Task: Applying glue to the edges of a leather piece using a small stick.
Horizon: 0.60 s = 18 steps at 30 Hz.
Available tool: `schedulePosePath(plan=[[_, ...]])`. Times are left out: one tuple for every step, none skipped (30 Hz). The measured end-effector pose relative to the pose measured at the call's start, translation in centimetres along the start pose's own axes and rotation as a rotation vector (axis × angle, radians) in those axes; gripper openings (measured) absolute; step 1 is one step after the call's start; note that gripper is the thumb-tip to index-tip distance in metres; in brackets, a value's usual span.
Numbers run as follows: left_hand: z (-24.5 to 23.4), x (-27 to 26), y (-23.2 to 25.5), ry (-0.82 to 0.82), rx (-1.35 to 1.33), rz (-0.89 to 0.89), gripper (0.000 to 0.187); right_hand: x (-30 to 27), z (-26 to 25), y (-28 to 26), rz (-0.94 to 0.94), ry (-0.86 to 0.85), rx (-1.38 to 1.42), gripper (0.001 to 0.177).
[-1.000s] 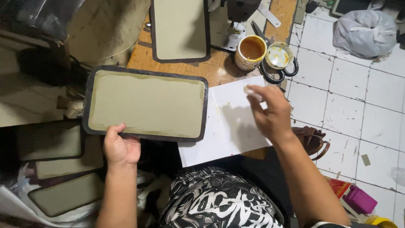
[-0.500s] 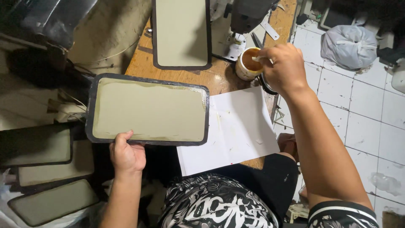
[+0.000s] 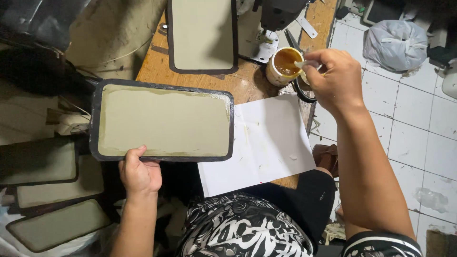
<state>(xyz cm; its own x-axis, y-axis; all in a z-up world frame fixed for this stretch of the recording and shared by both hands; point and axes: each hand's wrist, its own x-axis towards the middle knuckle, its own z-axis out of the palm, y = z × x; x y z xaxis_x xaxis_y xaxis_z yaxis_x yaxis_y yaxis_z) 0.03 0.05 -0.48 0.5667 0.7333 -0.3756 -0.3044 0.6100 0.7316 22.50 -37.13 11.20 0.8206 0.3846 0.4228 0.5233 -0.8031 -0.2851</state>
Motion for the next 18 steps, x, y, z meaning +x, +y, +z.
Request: schedulePosePath(plan=[[-0.1,0.3,0.0,0.002,0.001,0.000,0.057,-0.6,0.2,0.8,0.000,-0.002,0.001,0.012],[-0.2,0.6,0.1,0.008,0.038,-0.003,0.049,-1.2,0.5,1.6,0.140,-0.063,0.058,0.013],[-0.5,0.8,0.2,0.021,0.078,-0.006,0.044,-1.9,0.9,2.3,0.277,-0.131,0.118,0.018],[-0.1,0.8,0.2,0.029,0.081,-0.004,0.044,-2.4,0.0,0.5,0.276,-0.138,0.122,0.018],[0.1,0.6,0.2,0.026,0.057,0.007,0.044,-2.9,-0.8,-1.4,0.288,-0.178,0.299,0.023],[0.3,0.4,0.3,0.023,0.034,0.019,0.044,-3.4,-1.7,-3.3,0.301,-0.217,0.477,0.029],[-0.1,0.6,0.0,0.032,0.036,0.023,0.044,-3.7,-2.1,-4.8,0.298,-0.225,0.482,0.029],[-0.6,0.9,-0.3,0.027,0.047,0.029,0.043,-3.9,-2.5,-6.4,0.196,-0.222,0.622,0.030],[-1.0,1.1,-0.7,0.021,0.059,0.034,0.042,-4.3,-3.0,-7.9,0.095,-0.217,0.762,0.031],[-1.5,1.4,-0.9,0.029,0.062,0.036,0.042,-5.0,-1.7,-8.6,0.094,-0.225,0.767,0.031],[-1.9,1.7,-1.1,0.024,0.072,0.025,0.041,-5.8,-0.5,-9.3,0.045,-0.233,0.724,0.029],[-2.2,2.1,-1.3,0.019,0.082,0.013,0.041,-6.6,0.7,-9.9,-0.004,-0.242,0.682,0.028],[-2.6,2.2,-1.5,0.021,0.084,0.014,0.041,-7.0,1.8,-10.3,-0.003,-0.243,0.684,0.028],[-2.9,2.4,-1.7,0.020,0.088,0.021,0.040,-7.3,3.0,-10.7,-0.060,-0.243,0.569,0.024],[-3.2,2.6,-1.8,0.016,0.091,0.029,0.039,-7.6,4.2,-11.1,-0.117,-0.241,0.452,0.021],[-3.2,2.5,-1.7,0.016,0.092,0.030,0.039,-7.6,4.7,-11.3,-0.116,-0.240,0.454,0.021],[-3.1,2.4,-1.7,0.016,0.099,0.024,0.039,-7.6,5.3,-11.5,-0.159,-0.218,0.314,0.018],[-3.0,2.4,-1.6,0.015,0.105,0.019,0.040,-7.5,5.8,-11.7,-0.201,-0.195,0.174,0.016]])
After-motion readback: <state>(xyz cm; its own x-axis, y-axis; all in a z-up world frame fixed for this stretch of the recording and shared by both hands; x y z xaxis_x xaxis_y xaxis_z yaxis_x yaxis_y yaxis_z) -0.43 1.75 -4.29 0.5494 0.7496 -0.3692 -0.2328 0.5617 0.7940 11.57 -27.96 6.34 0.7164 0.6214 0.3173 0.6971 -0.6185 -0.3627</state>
